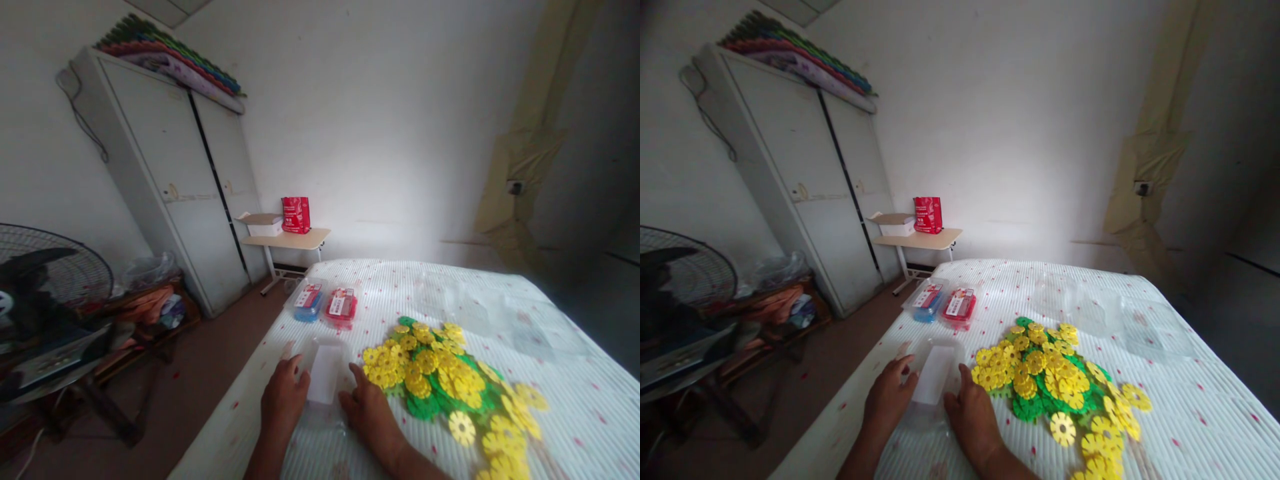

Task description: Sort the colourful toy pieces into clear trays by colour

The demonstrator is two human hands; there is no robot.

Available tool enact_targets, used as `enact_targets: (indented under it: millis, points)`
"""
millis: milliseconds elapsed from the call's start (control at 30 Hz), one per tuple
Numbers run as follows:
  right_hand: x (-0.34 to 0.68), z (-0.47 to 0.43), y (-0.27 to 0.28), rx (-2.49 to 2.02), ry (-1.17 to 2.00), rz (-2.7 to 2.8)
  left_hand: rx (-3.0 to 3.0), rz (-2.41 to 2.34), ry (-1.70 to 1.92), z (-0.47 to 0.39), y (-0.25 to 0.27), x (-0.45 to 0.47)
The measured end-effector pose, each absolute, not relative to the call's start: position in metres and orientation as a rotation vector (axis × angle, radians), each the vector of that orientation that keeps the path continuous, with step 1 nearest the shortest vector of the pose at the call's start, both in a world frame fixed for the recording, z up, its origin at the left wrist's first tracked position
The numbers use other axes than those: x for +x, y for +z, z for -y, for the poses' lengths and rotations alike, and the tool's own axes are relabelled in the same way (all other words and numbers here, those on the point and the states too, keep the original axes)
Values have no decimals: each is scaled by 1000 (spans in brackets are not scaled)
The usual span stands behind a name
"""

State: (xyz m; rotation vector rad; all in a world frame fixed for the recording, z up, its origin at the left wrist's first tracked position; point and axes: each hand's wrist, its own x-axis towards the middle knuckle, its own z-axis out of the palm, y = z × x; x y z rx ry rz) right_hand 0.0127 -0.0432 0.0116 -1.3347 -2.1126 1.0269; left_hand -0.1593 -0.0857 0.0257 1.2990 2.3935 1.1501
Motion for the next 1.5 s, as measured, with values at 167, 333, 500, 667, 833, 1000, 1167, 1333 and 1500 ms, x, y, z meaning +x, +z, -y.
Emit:
enact_targets:
  millis: [167, 333, 500, 667, 833, 1000, 1167, 1333, 1500]
  points:
    - [13, 43, 9, -1337, 1020, 2140, 1310, -2439, 1018, 87, 19, -167]
    - [15, 36, 11, -1401, 953, 2119, 1310, -2438, 904, 84, 12, -169]
    - [15, 31, 15, -1454, 889, 2264, 1322, -2451, 832, 81, 11, -165]
    - [14, 33, 12, -1431, 892, 2284, 1303, -2365, 857, 82, 12, -165]
    - [14, 34, 19, -1429, 973, 2253, 1280, -2339, 905, 84, 13, -163]
    - [14, 32, 24, -1474, 1005, 2196, 1265, -2309, 895, 81, 12, -164]
    - [2, 31, 14, -1489, 1249, 2101, 1240, -2286, 926, 84, 10, -177]
    - [-32, 43, 2, -1399, 1494, 2005, 1196, -2336, 865, 96, 19, -206]
    - [-50, 57, 13, -1291, 1523, 2188, 1124, -2397, 780, 108, 29, -234]
